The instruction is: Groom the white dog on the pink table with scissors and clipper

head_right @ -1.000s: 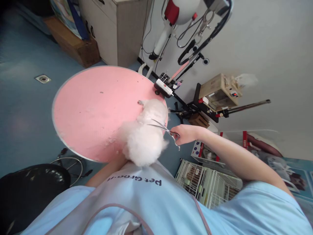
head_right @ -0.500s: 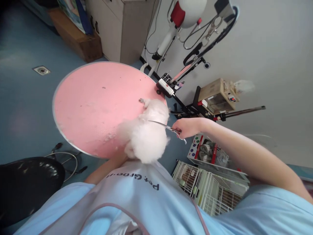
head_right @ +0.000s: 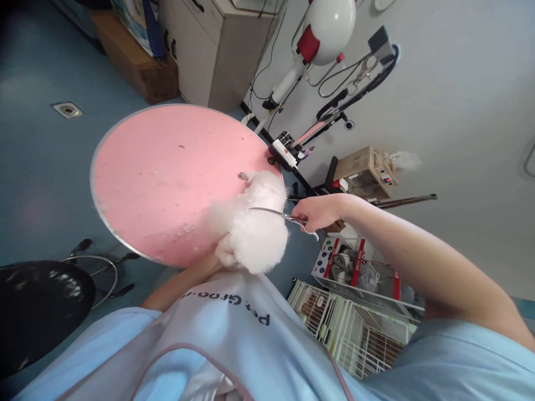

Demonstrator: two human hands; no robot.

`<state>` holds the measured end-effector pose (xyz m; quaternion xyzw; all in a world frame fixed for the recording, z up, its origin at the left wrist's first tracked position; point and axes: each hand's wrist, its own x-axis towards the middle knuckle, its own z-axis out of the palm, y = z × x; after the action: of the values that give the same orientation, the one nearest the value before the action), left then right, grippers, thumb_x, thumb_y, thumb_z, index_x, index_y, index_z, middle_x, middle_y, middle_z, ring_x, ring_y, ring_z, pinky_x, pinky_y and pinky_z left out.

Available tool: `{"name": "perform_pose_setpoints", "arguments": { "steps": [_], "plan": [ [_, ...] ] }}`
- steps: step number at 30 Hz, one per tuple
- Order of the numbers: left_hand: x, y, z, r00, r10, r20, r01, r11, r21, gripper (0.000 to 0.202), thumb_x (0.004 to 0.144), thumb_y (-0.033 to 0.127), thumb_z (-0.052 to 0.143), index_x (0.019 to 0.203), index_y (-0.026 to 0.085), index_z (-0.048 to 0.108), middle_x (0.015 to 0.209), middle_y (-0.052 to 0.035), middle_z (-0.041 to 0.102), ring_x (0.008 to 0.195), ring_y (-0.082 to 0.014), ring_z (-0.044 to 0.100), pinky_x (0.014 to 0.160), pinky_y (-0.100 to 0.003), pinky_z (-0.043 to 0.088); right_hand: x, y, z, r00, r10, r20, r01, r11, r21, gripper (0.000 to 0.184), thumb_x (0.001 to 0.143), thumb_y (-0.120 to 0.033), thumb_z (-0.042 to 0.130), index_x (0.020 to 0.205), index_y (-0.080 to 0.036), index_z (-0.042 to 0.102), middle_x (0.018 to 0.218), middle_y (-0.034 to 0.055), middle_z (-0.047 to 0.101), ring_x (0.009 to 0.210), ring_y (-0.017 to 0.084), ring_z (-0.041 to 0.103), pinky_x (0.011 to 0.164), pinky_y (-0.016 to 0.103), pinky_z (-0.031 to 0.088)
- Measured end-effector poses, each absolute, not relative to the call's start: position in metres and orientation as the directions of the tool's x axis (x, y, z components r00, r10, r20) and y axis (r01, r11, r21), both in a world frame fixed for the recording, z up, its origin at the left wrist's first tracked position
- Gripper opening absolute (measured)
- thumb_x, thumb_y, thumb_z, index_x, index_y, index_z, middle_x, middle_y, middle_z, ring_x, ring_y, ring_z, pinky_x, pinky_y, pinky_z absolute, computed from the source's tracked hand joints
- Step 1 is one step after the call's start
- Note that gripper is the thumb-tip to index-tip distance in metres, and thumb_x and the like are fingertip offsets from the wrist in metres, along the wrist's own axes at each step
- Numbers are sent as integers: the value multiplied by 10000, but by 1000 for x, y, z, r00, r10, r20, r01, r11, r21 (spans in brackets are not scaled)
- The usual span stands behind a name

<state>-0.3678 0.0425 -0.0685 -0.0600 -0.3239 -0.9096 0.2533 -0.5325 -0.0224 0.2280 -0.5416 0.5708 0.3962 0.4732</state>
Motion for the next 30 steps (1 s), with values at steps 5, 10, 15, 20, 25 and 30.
{"name": "perform_pose_setpoints", "arguments": {
  "steps": [5,10,15,20,25,30],
  "plan": [
    [-370,40,-67,-831,-350,432,548,-646,531,444,517,521,796,514,159,540,470,-66,506,543,-179,546,517,-297,446,-525,-24,233,12,-218,-976,-992,120,-39,130,658,-258,600,740,-174,544,688,-6,579,636,134,482,578,251,341],
    [-373,43,-67,-793,-357,493,592,-644,485,460,534,526,794,536,149,530,505,-75,534,564,-175,553,505,-276,435,-520,-24,235,16,-210,-978,-993,111,-40,133,675,-247,572,781,-167,574,690,-2,584,631,133,479,581,254,344],
    [-369,48,-64,-788,-406,463,606,-646,464,436,579,501,787,566,149,530,542,-84,559,539,-165,554,482,-268,422,-513,-24,237,-16,-236,-972,-999,48,4,138,650,-245,598,759,-170,561,692,-1,574,628,133,474,569,253,329],
    [-368,46,-60,-756,-388,527,633,-637,440,437,608,532,760,598,153,545,534,-87,562,471,-146,522,459,-271,410,-505,-24,242,-28,-253,-967,-1000,9,27,71,663,-204,571,722,-179,542,650,-9,550,619,136,466,570,262,321],
    [-373,44,-62,-744,-370,557,630,-665,401,410,586,499,778,625,153,561,528,-90,573,465,-144,524,456,-265,415,-497,-24,246,-62,-267,-962,-998,-15,69,82,657,-204,588,714,-184,532,678,-2,570,623,139,474,572,269,316],
    [-377,51,-66,-730,-422,537,652,-665,364,384,579,467,776,638,155,561,547,-82,567,494,-156,547,490,-281,452,-487,-24,251,-82,-283,-956,-994,-46,99,63,668,-203,583,697,-188,530,653,-2,557,607,141,472,577,273,310]
  ]
}}
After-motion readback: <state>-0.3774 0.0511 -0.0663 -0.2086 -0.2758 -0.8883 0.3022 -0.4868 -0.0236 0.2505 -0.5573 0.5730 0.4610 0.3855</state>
